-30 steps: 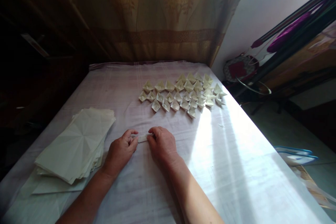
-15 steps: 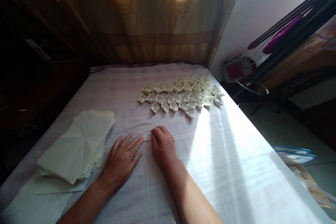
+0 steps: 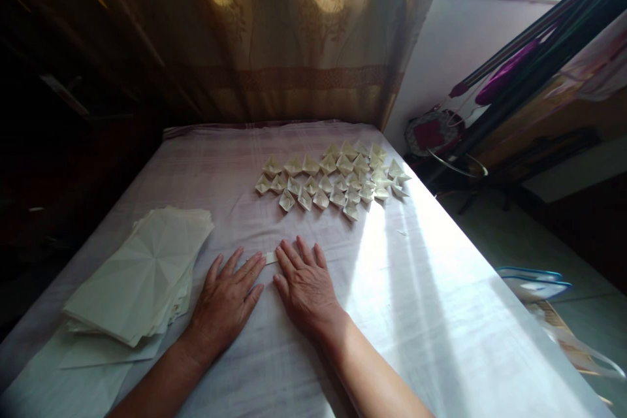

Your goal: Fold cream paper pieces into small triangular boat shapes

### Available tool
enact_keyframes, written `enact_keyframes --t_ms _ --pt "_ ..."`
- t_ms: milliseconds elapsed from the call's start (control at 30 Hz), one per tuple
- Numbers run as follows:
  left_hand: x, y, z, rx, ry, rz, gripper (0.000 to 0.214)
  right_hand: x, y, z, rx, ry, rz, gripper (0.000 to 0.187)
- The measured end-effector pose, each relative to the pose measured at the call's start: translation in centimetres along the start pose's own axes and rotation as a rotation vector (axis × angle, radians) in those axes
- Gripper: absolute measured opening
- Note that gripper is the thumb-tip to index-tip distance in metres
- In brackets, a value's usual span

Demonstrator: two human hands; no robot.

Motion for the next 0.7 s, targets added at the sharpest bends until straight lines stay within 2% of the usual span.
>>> enact_keyframes --t_ms 333,400,467,567,700 --pt "-0.1 -0.2 0.1 -0.005 0.019 -0.006 0.042 0.4 -0.7 -0.8 -0.174 -0.064 -0.074 0.049" --pt "-0.3 -0.1 0.0 0.002 0.02 0.0 0.041 0.7 -0.6 -0.3 -0.149 -0.059 -0.1 0.05" --pt "-0.3 -0.1 -0.1 0.003 0.026 0.001 0.041 0.8 -0.5 0.8 -0.052 -0.039 -0.103 0.052" --pt "-0.3 -0.1 -0.2 -0.015 0.051 -0.005 0.041 0.5 -0.5 2.2 0.073 0.0 -0.042 0.051" --pt "0.1 -0.4 0.1 -0.062 0.085 -0.004 0.043 0.2 -0.6 2.3 0.049 0.004 -0.012 0.051"
Point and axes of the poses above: each hand's wrist, its own y-axis towards the middle knuckle, its own x-axis out of the back of the hand, z = x × y, the point moved 6 cm from there along y, towards the middle knuckle, and after that the axes turned 7 degrees about -y, right-handed, at the moved point
